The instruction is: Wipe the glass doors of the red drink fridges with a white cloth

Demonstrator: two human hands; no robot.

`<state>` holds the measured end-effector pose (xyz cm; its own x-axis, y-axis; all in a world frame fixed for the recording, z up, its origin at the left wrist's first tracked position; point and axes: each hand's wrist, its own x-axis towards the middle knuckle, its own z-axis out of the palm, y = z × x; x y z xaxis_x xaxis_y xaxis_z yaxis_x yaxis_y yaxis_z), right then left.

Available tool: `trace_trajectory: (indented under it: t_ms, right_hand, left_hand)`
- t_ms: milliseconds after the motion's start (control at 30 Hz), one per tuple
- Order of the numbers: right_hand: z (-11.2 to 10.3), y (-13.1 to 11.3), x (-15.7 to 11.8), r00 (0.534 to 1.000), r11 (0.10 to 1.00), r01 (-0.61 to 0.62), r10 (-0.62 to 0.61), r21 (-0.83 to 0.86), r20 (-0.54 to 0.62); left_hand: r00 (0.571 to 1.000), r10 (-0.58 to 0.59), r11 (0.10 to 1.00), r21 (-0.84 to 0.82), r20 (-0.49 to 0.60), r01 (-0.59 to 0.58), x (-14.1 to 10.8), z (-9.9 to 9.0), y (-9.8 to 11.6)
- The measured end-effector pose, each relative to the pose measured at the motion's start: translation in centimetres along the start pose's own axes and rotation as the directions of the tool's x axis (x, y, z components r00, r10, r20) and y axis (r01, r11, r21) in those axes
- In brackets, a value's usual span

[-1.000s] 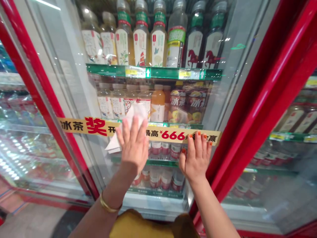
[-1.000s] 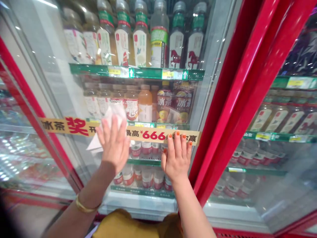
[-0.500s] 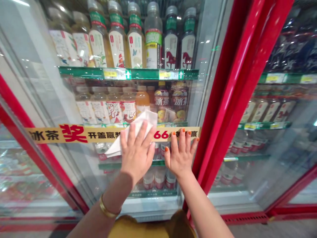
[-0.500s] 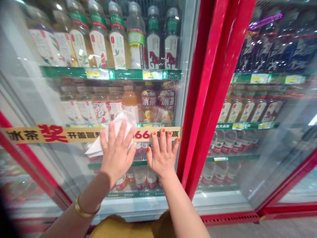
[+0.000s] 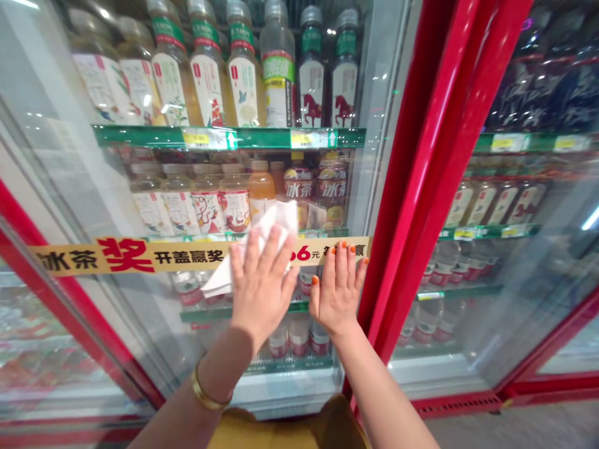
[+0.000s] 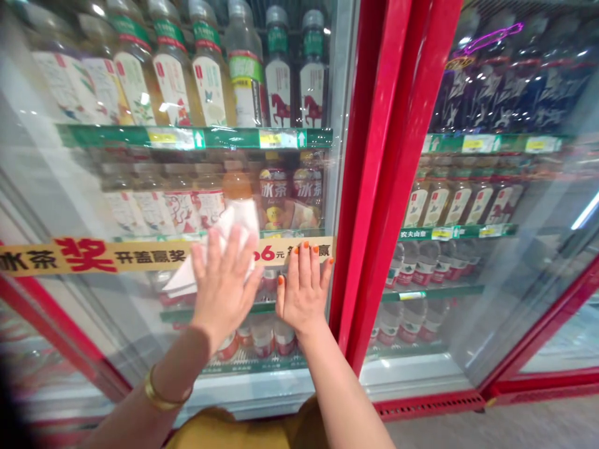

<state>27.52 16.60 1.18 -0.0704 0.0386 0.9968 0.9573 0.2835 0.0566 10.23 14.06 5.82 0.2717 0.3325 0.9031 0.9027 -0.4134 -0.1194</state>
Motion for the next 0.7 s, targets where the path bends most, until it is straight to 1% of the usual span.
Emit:
trace_trajectory:
  t_ms: [67, 100, 133, 200, 233, 267, 300, 333, 367, 400, 433, 467, 500, 533, 567, 600, 633, 667, 700]
  right_hand:
    - [0.0, 0.1, -0.1, 1.0, 1.0, 0.003, -0.003, 0.009, -0.014]
    - [0.0, 0.0, -0.2, 1.0, 1.0, -0.001, 0.002, 0.015, -0.017]
    - [0.0, 0.0, -0.2, 1.0, 1.0, -0.007, 0.007, 0.025, -0.017]
    - [-0.1, 0.0, -0.2, 1.0, 0.999, -0.013, 0.013, 0.05, -0.008]
    - [-0.1, 0.0, -0.2, 1.0, 0.998, -0.011, 0.011, 0.062, -0.008]
    - [-0.1, 0.0, -0.2, 1.0, 0.997, -0.006, 0.007, 0.074, -0.015]
    - [-0.2, 0.1, -0.3, 1.0, 0.996, -0.001, 0.004, 0.084, -0.027]
    - [-0.2, 0.2, -0.3, 0.999, 0.996, 0.001, 0.002, 0.093, -0.04]
    - [-0.2, 0.3, -0.4, 0.999, 0.995, 0.003, 0.002, 0.104, -0.052]
    - [-0.3, 0.5, -0.5, 0.998, 0.993, 0.007, 0.0, 0.117, -0.065]
    - [-0.3, 0.7, -0.5, 0.997, 0.991, 0.016, -0.005, 0.133, -0.079]
    - [-0.3, 0.8, -0.6, 0.996, 0.988, 0.029, -0.016, 0.15, -0.092]
    - [-0.4, 1.0, -0.6, 0.994, 0.985, 0.045, -0.028, 0.165, -0.103]
    - [-0.4, 1.1, -0.6, 0.993, 0.983, 0.059, -0.04, 0.176, -0.11]
    - [-0.5, 1.2, -0.6, 0.992, 0.98, 0.072, -0.051, 0.185, -0.115]
    - [-0.6, 1.2, -0.5, 0.992, 0.978, 0.081, -0.06, 0.19, -0.112]
    - [-0.6, 1.2, -0.5, 0.992, 0.978, 0.086, -0.067, 0.192, -0.104]
    - [-0.6, 1.2, -0.4, 0.993, 0.977, 0.09, -0.072, 0.192, -0.095]
    - [-0.7, 1.2, -0.4, 0.993, 0.977, 0.093, -0.077, 0.191, -0.09]
  left_hand:
    - [0.986, 0.159, 0.987, -0.02, 0.044, -0.158, -1.4, 0.5, 0.9]
    - [0.975, 0.216, 0.976, -0.027, 0.053, -0.215, -2.6, 0.6, 0.7]
    - [0.969, 0.24, 0.971, -0.025, 0.053, -0.239, -3.8, 0.7, 0.1]
    - [0.978, 0.204, 0.979, 0.003, 0.035, -0.204, -5.5, 0.3, -1.9]
    - [0.987, 0.156, 0.987, 0.019, 0.025, -0.157, -5.5, -0.1, -2.9]
    - [0.995, 0.1, 0.995, 0.029, 0.016, -0.1, -5.1, -0.5, -3.5]
    - [0.999, 0.041, 0.999, 0.031, 0.006, -0.042, -4.2, -0.9, -3.8]
    - [1.0, -0.01, 1.0, 0.024, 0.002, 0.01, -3.0, -1.1, -3.5]
    - [0.999, -0.047, 0.999, 0.014, 0.005, 0.047, -1.8, -1.2, -2.7]
    - [0.998, -0.057, 0.998, 0.001, 0.021, 0.057, -0.9, -1.1, -1.7]
    - [0.999, -0.023, 1.0, -0.019, 0.049, 0.024, -0.3, -0.8, -0.5]
    - [0.995, 0.049, 0.998, -0.045, 0.084, -0.045, -0.3, -0.4, 0.6]
    - [0.983, 0.142, 0.988, -0.075, 0.118, -0.134, -0.9, 0.0, 1.5]
    - [0.961, 0.237, 0.969, -0.104, 0.144, -0.224, -2.0, 0.5, 1.9]
    - [0.939, 0.306, 0.949, -0.119, 0.154, -0.29, -3.5, 0.8, 1.8]
    - [0.929, 0.336, 0.94, -0.117, 0.155, -0.321, -5.2, 1.0, 1.2]
    - [0.933, 0.327, 0.944, -0.096, 0.15, -0.316, -6.8, 1.0, 0.2]
    - [0.947, 0.289, 0.957, -0.062, 0.142, -0.283, -8.0, 0.7, -1.3]
    - [0.964, 0.234, 0.972, -0.025, 0.125, -0.233, -8.8, 0.3, -2.8]
